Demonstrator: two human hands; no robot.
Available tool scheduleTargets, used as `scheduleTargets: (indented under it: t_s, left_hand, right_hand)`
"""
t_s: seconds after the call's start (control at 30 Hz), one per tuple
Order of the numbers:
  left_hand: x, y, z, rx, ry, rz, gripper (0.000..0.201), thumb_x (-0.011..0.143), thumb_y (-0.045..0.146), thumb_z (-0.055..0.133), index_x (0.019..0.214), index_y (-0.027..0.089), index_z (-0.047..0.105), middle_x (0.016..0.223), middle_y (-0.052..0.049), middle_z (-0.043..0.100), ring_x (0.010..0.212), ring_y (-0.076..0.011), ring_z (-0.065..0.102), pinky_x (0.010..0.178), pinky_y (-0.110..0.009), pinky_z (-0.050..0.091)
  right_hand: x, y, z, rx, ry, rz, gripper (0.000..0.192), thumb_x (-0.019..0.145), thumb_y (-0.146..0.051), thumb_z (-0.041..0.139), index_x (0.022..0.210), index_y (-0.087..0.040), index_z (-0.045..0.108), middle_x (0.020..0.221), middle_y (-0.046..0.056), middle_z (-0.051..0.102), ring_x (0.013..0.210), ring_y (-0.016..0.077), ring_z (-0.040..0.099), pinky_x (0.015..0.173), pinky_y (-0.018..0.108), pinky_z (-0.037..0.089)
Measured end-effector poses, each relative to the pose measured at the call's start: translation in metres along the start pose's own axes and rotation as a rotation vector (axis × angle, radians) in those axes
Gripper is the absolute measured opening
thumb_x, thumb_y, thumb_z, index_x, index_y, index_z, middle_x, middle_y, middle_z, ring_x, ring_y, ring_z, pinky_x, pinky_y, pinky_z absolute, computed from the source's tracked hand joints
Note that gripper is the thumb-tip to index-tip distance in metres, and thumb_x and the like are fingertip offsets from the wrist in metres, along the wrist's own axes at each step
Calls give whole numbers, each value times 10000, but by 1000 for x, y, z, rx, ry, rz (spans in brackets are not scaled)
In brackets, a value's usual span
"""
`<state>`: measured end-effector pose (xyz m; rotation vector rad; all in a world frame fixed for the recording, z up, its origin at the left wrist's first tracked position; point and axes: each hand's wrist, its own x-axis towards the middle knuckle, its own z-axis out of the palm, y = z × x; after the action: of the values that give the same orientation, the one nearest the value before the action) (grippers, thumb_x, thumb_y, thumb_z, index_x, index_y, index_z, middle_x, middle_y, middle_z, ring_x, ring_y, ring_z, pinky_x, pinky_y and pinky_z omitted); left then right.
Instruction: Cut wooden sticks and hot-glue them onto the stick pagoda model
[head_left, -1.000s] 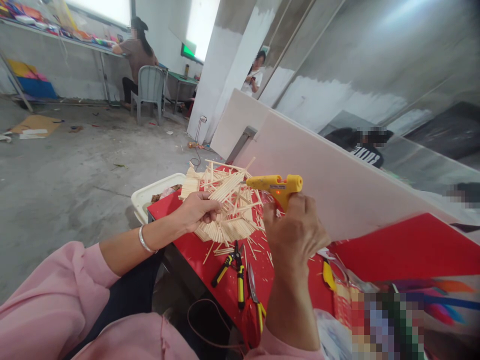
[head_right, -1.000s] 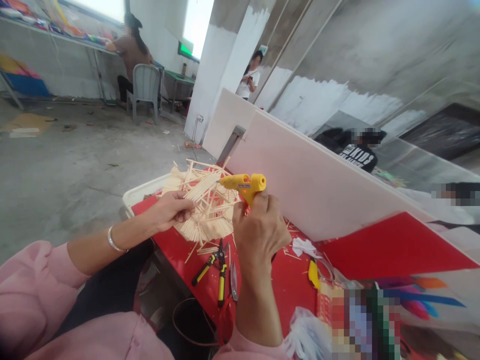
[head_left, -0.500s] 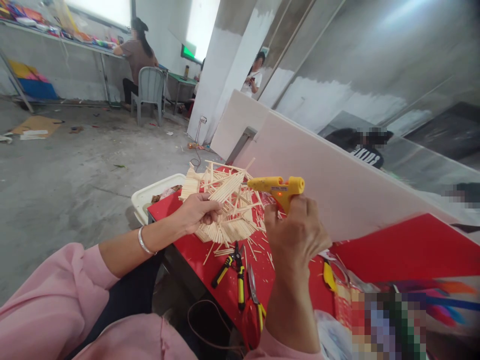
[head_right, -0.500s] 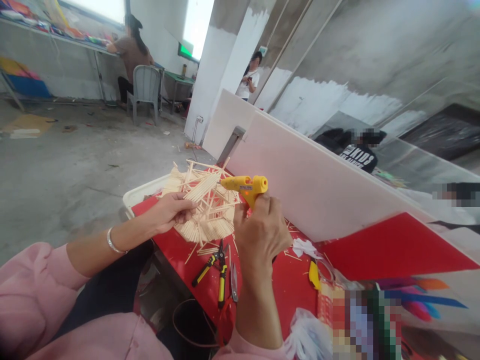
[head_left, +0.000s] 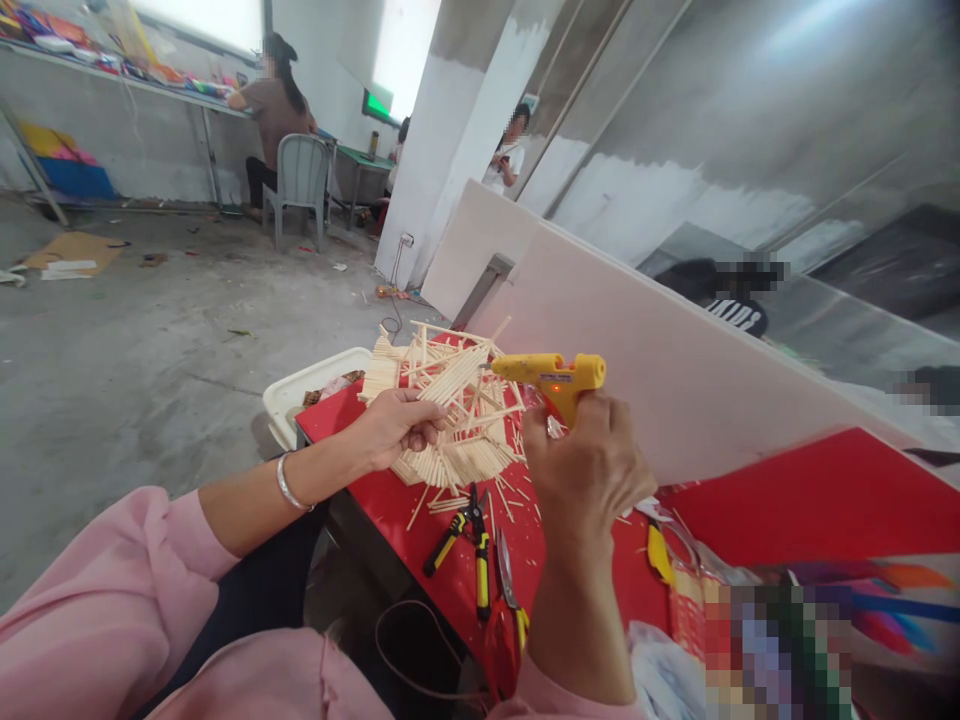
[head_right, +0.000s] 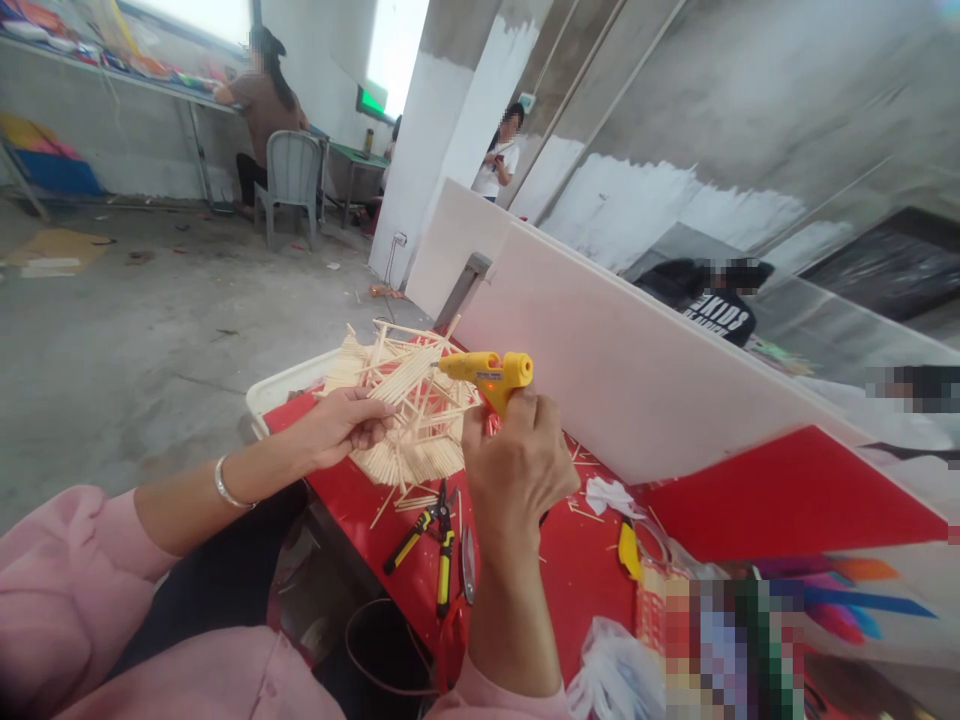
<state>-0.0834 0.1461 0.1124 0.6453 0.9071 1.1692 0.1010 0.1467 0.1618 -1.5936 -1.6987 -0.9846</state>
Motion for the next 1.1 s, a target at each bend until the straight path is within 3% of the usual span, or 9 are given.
scheduleTargets:
  t_s: [1.1]
  left_hand:
    - [2,-2,-7,24,-56,11,161,727,161,669,579,121,616,491,-19,590,399,-48,477,393,-193,293]
  right_hand:
    - [0,-4,-5,-13,35,-70,274,827,-327,532,1016,-141,604,810,45,569,578,98,345,525,272,126]
